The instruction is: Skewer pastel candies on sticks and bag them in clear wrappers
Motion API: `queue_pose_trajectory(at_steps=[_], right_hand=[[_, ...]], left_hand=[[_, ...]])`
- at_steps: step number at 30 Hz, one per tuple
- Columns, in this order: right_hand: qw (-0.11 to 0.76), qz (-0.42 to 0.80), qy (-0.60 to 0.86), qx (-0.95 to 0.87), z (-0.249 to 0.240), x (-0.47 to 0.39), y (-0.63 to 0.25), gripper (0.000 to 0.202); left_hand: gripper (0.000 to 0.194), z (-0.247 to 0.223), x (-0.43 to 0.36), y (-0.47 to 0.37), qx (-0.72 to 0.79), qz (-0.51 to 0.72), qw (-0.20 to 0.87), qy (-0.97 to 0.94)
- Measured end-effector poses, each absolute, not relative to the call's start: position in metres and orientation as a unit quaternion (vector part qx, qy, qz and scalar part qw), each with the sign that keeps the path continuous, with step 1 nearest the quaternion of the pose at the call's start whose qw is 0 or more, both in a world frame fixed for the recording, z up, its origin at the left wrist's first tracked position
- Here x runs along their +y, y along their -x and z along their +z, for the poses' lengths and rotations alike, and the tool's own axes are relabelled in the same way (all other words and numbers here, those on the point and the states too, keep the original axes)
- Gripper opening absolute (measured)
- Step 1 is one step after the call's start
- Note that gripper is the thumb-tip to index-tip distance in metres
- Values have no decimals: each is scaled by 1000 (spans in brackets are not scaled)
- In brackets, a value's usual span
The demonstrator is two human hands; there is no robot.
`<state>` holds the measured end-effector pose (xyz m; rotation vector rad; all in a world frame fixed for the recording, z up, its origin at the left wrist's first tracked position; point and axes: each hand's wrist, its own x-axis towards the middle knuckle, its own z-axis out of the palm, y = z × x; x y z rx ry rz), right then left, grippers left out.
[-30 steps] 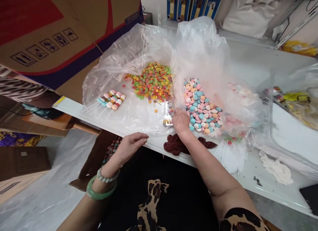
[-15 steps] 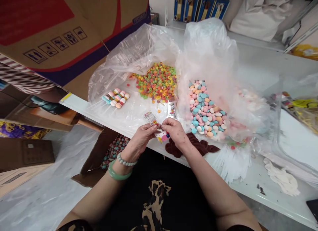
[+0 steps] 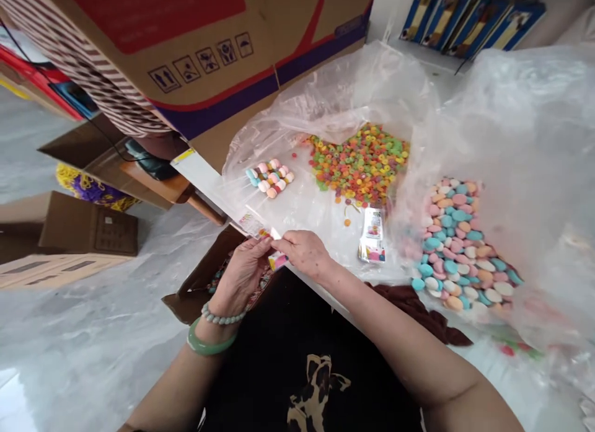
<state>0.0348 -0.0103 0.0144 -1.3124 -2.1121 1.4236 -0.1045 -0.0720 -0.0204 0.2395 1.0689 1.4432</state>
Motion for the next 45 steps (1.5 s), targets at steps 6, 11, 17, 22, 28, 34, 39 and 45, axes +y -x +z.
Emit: queue_pose_trajectory(at_steps=[6, 11, 17, 22, 28, 34, 39, 45], right_hand=[[67, 293, 416, -858, 3, 42, 50, 32], [-33, 202, 479, -854, -11, 62, 74, 31], [30, 188, 590, -784, -6, 60, 14, 20], [218, 359, 641, -642, -11, 57, -50, 5], [314, 585, 607, -436, -7, 23, -101, 17], [374, 676, 527, -354, 12, -29, -135, 23], [400, 706, 495, -311, 19, -51, -157, 26], [393, 749, 450, -287, 11, -53, -173, 30]], left_hand=[[17, -35, -77, 159, 481, 697, 531, -21], [14, -36, -78, 168, 485, 692, 534, -3], [9, -28, -72, 167, 505, 644, 574, -26], [20, -13, -66, 150, 479, 619, 616, -87], [20, -6, -54, 119, 481, 590, 638, -118], [20, -6, -45, 90, 507, 632, 580, -85], [19, 4, -47, 66, 508, 644, 565, -96], [20, -4, -31, 60, 584, 600, 449, -313]])
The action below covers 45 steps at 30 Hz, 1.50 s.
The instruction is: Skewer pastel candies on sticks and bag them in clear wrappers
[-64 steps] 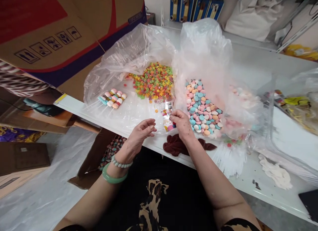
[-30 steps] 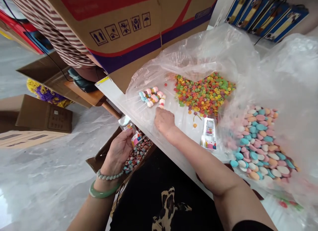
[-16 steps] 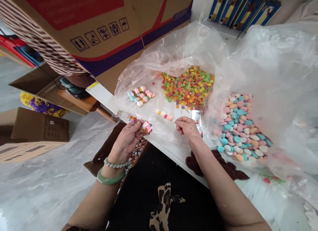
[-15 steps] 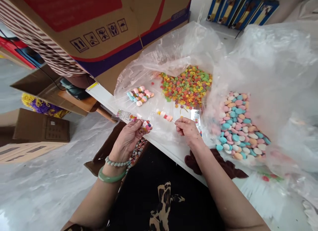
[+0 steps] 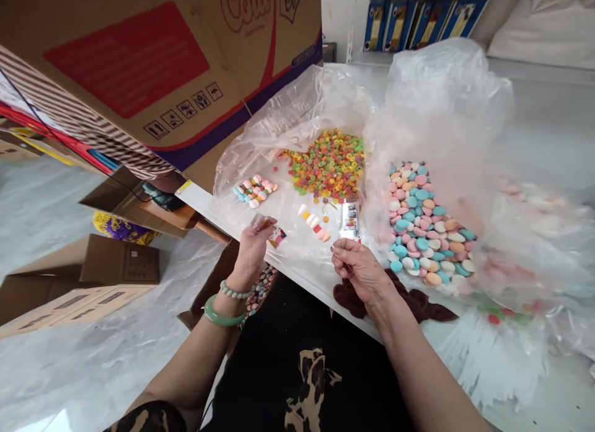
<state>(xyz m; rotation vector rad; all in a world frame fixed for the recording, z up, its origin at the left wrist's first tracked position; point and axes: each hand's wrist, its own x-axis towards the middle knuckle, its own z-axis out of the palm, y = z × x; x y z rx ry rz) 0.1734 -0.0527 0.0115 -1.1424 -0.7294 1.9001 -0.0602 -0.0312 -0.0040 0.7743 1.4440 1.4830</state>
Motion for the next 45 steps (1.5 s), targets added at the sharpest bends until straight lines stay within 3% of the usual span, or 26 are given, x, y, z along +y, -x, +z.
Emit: queue_pose_trajectory(at_steps=[4, 8, 12, 15, 17, 23, 39, 45], right_hand=[[379, 738, 469, -303, 5, -52, -168, 30], [375, 713, 502, -315, -1, -47, -158, 28], [365, 715, 505, -316, -11, -38, -152, 26], [359, 726, 501, -306, -18, -33, -151, 24], [356, 734, 497, -296, -20, -32, -151, 22], [353, 757, 480, -269, -21, -30, -154, 21], [386, 743, 472, -275, -13, -46, -159, 21], [369, 742, 478, -290, -11, -56, -158, 24]], left_hand=[[14, -9, 6, 77, 562, 640, 447, -272], [19, -5, 49, 97, 612, 638, 372, -283], [23, -4, 82, 102, 732, 454, 212, -462], [6, -10, 105, 100, 768, 278, 89, -571], [6, -17, 120, 100, 756, 208, 57, -618], [25, -25, 144, 103, 752, 96, 9, -653], [38, -20, 132, 100, 723, 1, -87, -685], [40, -19, 135, 93, 712, -20, -30, -701]])
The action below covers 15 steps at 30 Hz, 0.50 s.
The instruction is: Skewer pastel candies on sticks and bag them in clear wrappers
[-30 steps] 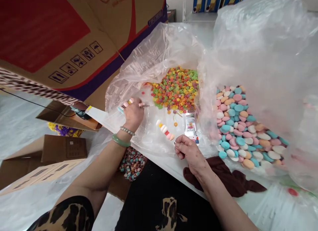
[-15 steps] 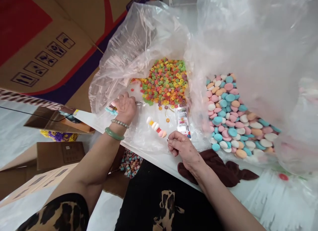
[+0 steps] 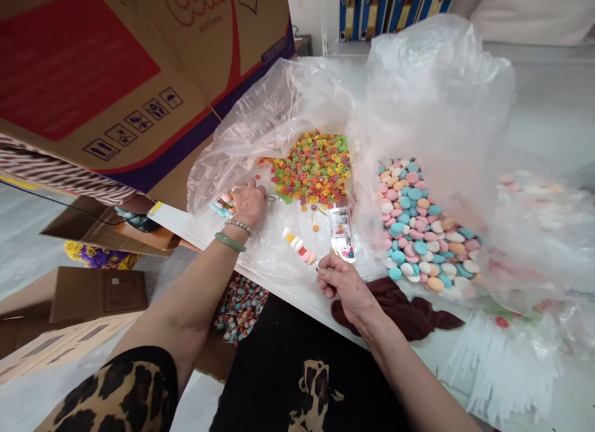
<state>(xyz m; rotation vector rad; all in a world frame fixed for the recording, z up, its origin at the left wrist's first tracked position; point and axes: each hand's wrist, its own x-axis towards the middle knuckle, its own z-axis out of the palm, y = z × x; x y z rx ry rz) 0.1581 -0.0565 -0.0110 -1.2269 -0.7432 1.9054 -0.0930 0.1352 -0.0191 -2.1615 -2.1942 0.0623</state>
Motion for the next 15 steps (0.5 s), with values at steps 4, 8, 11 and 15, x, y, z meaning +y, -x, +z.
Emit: queue_pose_trajectory(at_steps=[4, 8, 11, 15], right_hand=[[373, 740, 478, -292, -13, -60, -159, 24], [386, 719, 493, -302, -12, -58, -165, 24], [401, 668, 519, -352, -10, -56, -167, 18], [386, 551, 564, -479, -10, -57, -160, 11]], left_hand=[[38, -15, 144, 93, -739, -38, -5, 672], [23, 1, 132, 91, -738, -207, -37, 641], [9, 16, 100, 83, -691, -412, -250, 540], [22, 17, 43, 61, -468, -475, -689, 285]])
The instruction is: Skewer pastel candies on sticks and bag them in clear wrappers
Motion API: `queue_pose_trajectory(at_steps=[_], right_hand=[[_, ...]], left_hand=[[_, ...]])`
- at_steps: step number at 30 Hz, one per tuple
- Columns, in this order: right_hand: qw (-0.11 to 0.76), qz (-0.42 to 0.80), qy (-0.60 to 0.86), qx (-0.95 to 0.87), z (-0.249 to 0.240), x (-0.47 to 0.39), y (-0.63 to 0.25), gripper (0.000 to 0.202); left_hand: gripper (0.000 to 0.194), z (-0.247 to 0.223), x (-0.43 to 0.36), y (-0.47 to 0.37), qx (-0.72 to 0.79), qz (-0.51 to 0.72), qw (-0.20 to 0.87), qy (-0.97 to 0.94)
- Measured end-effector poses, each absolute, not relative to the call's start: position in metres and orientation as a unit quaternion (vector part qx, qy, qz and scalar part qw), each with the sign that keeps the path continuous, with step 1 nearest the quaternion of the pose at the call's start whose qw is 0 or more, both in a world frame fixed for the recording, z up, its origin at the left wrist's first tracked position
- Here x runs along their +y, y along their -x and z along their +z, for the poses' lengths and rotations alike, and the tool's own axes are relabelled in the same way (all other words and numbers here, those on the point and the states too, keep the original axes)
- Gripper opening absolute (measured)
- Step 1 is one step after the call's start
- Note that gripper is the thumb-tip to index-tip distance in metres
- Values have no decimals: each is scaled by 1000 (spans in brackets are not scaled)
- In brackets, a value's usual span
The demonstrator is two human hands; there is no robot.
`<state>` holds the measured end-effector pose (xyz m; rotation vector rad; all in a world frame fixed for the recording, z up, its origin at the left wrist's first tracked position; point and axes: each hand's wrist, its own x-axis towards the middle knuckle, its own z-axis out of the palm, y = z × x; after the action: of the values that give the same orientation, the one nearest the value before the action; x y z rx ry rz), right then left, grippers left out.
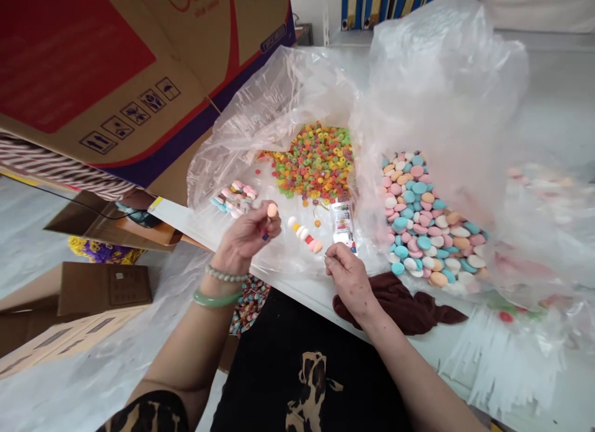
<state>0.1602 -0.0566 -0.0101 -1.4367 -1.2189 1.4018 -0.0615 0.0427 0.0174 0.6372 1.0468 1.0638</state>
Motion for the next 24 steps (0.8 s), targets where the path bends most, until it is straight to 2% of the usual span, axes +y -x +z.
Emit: queue_pose_trajectory(at_steps=[3, 11, 14, 19, 24], right_hand=[[358, 491, 576, -547, -11, -62, -155, 12], [337, 479, 587, -559, -15, -73, -153, 14], [335, 472, 590, -563, -15, -72, -152, 14], [336, 478, 592, -555, -14, -69, -150, 13], [336, 487, 589, -550, -18, -69, -148, 14]], left_hand=[[23, 3, 13, 46, 402, 509, 736, -195], [19, -19, 0, 35, 405, 523, 745, -85], [17, -18, -4, 32, 432, 556, 695, -146], [30, -16, -11, 32, 502, 571, 570, -314], [31, -17, -9, 37, 527, 567, 582, -250]])
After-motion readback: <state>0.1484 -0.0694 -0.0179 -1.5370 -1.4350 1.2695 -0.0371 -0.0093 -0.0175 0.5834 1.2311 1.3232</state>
